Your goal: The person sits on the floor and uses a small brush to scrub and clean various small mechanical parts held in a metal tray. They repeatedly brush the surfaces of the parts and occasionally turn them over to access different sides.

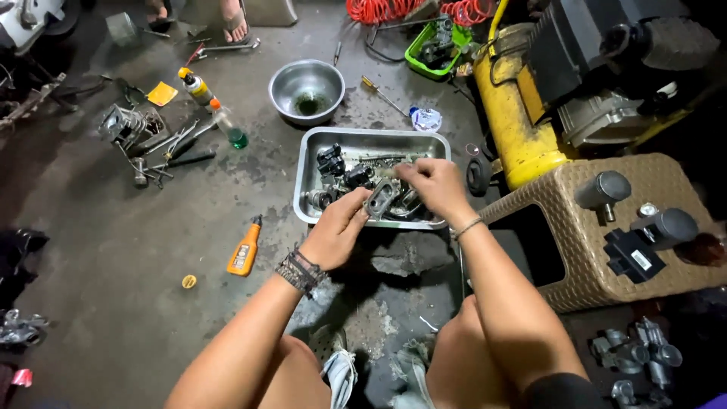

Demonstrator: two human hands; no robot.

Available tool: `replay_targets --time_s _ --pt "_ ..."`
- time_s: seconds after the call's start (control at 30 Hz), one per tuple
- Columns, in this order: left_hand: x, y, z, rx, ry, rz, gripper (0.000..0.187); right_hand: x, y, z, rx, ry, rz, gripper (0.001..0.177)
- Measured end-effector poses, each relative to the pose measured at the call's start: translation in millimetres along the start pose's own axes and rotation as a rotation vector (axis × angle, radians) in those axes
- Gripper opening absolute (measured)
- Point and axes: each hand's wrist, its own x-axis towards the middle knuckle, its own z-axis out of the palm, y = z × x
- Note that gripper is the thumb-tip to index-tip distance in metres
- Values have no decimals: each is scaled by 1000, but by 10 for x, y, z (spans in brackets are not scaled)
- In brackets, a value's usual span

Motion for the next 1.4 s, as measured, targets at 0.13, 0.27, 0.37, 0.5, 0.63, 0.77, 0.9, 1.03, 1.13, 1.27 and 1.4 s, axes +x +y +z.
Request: replay_targets --time_s 0.13,0.27,0.37,0.5,0.63,0.77,0.9,1.03,1.13,1.27,1.4 --pt "-5 -173 -8 -42 53 -12 21 50 316 74 149 14 -9 44" --pt "36 -20 2 -21 42 -30 20 -83 88 175 194 -92 -68 34" --pt "8 -65 -4 -9 30 -48 20 -74 64 101 146 -77 -74 34" --pt "1 -224 -15 -35 43 -82 20 -114 -212 12 108 -17 -64 39" --pt "32 10 -7 -6 15 -83 20 -87 89 164 133 -88 -78 40" --pt "22 15 -30 -23 34 -64 23 45 336 79 109 -31 -30 43" --pt "15 -233 -17 -46 40 -69 23 -253 -632 52 122 -50 -87 32" --pt "32 -52 2 -17 23 -54 21 -86 -150 131 171 -74 -115 31" --pt "0 -75 -26 -18 23 -78 22 68 325 83 34 15 -26 36" --pt "16 -83 -25 -31 28 -89 21 -116 -146 109 119 -24 -57 42" --pt "25 -26 -15 5 25 -76 19 -16 153 170 140 -57 -67 40"
